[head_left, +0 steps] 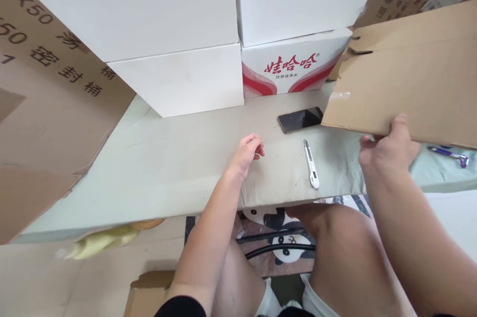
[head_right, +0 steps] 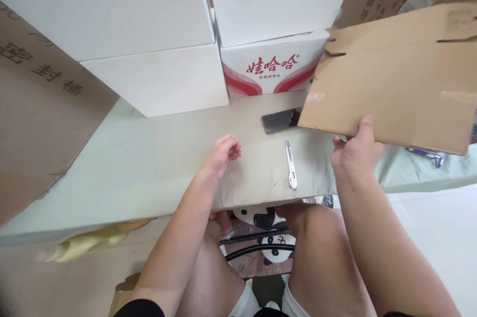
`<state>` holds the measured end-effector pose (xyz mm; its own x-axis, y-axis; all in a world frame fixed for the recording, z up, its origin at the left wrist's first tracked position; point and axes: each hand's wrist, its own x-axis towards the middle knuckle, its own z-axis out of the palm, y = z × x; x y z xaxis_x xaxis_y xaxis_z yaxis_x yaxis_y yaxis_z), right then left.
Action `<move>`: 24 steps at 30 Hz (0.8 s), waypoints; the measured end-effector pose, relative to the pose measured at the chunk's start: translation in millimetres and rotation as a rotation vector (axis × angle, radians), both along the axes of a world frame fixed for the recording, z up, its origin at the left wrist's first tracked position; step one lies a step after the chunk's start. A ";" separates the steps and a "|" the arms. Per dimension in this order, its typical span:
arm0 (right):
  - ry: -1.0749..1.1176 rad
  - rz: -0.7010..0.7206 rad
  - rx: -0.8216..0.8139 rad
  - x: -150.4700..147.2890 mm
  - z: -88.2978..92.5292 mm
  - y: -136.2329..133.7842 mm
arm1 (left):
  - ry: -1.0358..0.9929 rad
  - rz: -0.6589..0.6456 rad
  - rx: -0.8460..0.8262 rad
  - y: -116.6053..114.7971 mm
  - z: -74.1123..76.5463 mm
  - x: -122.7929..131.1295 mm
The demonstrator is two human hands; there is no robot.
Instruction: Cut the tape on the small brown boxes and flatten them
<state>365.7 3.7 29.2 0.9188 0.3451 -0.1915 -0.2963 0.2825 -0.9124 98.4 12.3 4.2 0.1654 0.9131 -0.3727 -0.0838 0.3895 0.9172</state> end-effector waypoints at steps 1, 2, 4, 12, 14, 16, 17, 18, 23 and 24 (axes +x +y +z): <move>-0.053 -0.004 -0.036 5.4 -2.7 -2.0 | 0.000 0.000 0.002 0.0 0.0 -0.6; -0.100 -0.010 -0.072 11.5 -6.0 -3.7 | 0.001 0.000 0.002 0.0 -0.1 -1.2; -0.168 -0.017 -0.122 24.5 -13.1 -5.3 | 0.004 -0.002 0.003 -0.3 -0.4 -2.3; -0.365 0.086 -0.321 59.7 -10.5 36.0 | 0.024 0.000 0.028 0.8 0.9 -4.7; -0.404 0.125 -0.353 64.3 1.2 60.9 | 0.032 0.000 0.028 2.0 0.9 -4.2; -0.449 0.184 -0.409 69.7 15.6 90.0 | 0.043 -0.002 0.028 3.9 -0.2 -3.2; -0.471 0.233 -0.443 73.0 22.6 104.8 | 0.049 -0.003 0.027 5.0 -1.3 -2.5; -0.493 0.299 -0.481 76.4 28.8 118.8 | 0.055 -0.005 0.025 6.2 -2.6 -1.6; -0.624 0.619 -0.772 83.6 24.3 146.3 | 0.067 -0.006 0.020 11.7 -8.2 2.9; -0.707 0.639 -0.829 81.3 15.4 139.1 | 0.061 -0.006 0.023 12.2 -7.9 3.3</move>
